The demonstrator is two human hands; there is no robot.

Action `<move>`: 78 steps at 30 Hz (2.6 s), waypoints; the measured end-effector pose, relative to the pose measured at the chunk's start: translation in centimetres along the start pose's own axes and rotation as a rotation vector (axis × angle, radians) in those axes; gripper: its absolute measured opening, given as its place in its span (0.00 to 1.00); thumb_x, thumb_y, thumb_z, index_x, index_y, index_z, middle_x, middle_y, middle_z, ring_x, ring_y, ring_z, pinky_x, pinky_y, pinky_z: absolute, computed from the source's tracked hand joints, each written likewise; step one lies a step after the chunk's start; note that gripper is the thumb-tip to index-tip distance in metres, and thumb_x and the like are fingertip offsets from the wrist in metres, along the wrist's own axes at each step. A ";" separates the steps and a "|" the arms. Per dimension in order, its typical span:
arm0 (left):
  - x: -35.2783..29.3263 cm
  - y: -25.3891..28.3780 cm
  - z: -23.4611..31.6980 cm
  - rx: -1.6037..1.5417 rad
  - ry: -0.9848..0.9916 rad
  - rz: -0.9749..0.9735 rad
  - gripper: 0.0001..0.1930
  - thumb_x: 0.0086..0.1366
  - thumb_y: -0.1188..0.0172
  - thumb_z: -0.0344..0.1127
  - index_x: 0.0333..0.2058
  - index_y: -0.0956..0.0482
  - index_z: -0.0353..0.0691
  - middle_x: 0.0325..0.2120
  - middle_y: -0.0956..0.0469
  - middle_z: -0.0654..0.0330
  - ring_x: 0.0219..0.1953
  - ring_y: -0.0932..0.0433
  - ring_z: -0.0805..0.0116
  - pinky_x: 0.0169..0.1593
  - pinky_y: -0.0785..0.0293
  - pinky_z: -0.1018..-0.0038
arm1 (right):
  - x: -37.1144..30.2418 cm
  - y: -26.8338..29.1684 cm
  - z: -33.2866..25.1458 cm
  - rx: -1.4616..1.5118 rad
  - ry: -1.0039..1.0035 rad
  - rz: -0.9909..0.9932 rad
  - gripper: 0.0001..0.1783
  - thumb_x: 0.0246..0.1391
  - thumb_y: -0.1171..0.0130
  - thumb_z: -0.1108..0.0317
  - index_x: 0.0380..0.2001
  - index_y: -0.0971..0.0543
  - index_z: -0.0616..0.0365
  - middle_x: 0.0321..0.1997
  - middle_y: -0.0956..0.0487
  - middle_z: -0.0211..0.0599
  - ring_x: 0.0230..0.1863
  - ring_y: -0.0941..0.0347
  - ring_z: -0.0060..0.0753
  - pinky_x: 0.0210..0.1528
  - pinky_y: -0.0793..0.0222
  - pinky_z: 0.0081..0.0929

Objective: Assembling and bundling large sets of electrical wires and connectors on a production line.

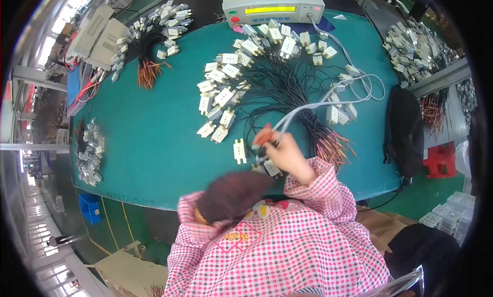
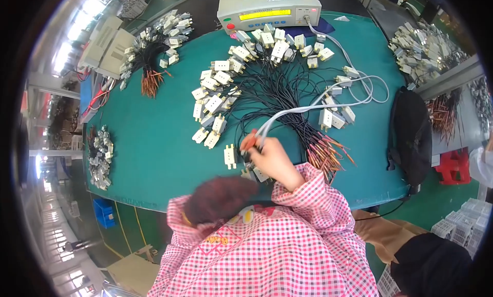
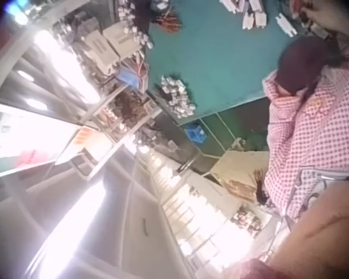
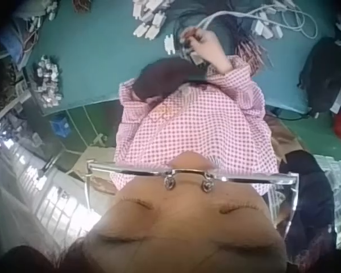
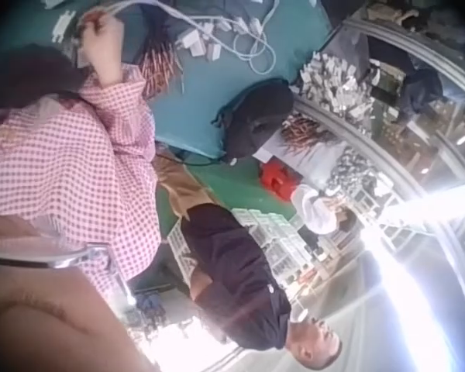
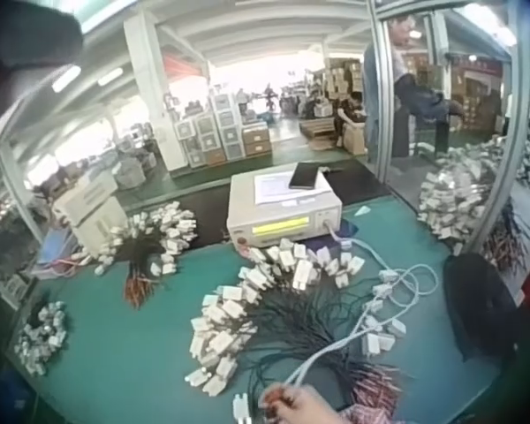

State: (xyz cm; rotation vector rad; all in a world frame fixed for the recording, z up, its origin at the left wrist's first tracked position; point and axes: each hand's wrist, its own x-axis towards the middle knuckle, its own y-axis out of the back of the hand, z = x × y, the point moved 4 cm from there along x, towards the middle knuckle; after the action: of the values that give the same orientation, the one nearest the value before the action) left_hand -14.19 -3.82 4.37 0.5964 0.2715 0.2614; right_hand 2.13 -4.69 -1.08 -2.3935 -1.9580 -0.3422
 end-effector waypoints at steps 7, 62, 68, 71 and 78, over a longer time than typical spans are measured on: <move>1.4 3.4 -4.5 0.733 0.380 0.841 0.24 0.49 0.37 0.36 0.47 0.29 0.42 0.43 0.29 0.51 0.44 0.29 0.50 0.46 0.32 0.59 | -0.3 -0.5 -1.9 0.017 -0.168 -0.044 0.04 0.45 0.52 0.84 0.25 0.29 0.67 0.28 0.24 0.38 0.31 0.28 0.32 0.42 0.34 0.23; 0.2 1.7 -2.7 -0.804 0.354 0.155 0.14 0.62 0.47 0.32 0.46 0.27 0.36 0.32 0.23 0.61 0.32 0.25 0.75 0.34 0.28 0.77 | 4.3 -3.2 0.1 -0.148 0.058 -0.158 0.04 0.47 0.51 0.77 0.26 0.26 0.61 0.22 0.24 0.43 0.17 0.28 0.38 0.22 0.32 0.30; 2.2 2.4 -5.8 0.363 0.401 0.868 0.17 0.55 0.40 0.41 0.44 0.26 0.45 0.42 0.28 0.53 0.38 0.28 0.59 0.40 0.30 0.65 | 3.7 -2.7 -1.5 -0.239 -0.002 -0.281 0.04 0.46 0.48 0.72 0.25 0.26 0.62 0.18 0.25 0.44 0.21 0.25 0.44 0.28 0.30 0.36; 4.3 4.7 -8.2 0.535 0.369 0.901 0.20 0.51 0.37 0.43 0.44 0.26 0.49 0.46 0.32 0.53 0.46 0.32 0.52 0.47 0.33 0.59 | 2.2 -2.0 -2.0 -0.194 -0.176 -0.521 0.06 0.47 0.48 0.71 0.25 0.26 0.64 0.19 0.24 0.48 0.21 0.24 0.43 0.28 0.30 0.35; 3.9 3.6 -6.6 0.327 0.348 0.703 0.21 0.52 0.36 0.41 0.45 0.28 0.47 0.40 0.27 0.54 0.36 0.26 0.56 0.40 0.29 0.63 | 1.5 0.2 -3.1 0.041 0.097 -0.153 0.05 0.45 0.53 0.82 0.24 0.27 0.66 0.25 0.24 0.40 0.22 0.28 0.33 0.29 0.30 0.28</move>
State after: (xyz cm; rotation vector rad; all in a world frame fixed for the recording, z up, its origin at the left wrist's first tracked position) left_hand -13.28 3.64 0.54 0.9611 0.4390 1.0192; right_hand 2.17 -3.76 2.23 -2.1652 -2.0887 -0.4105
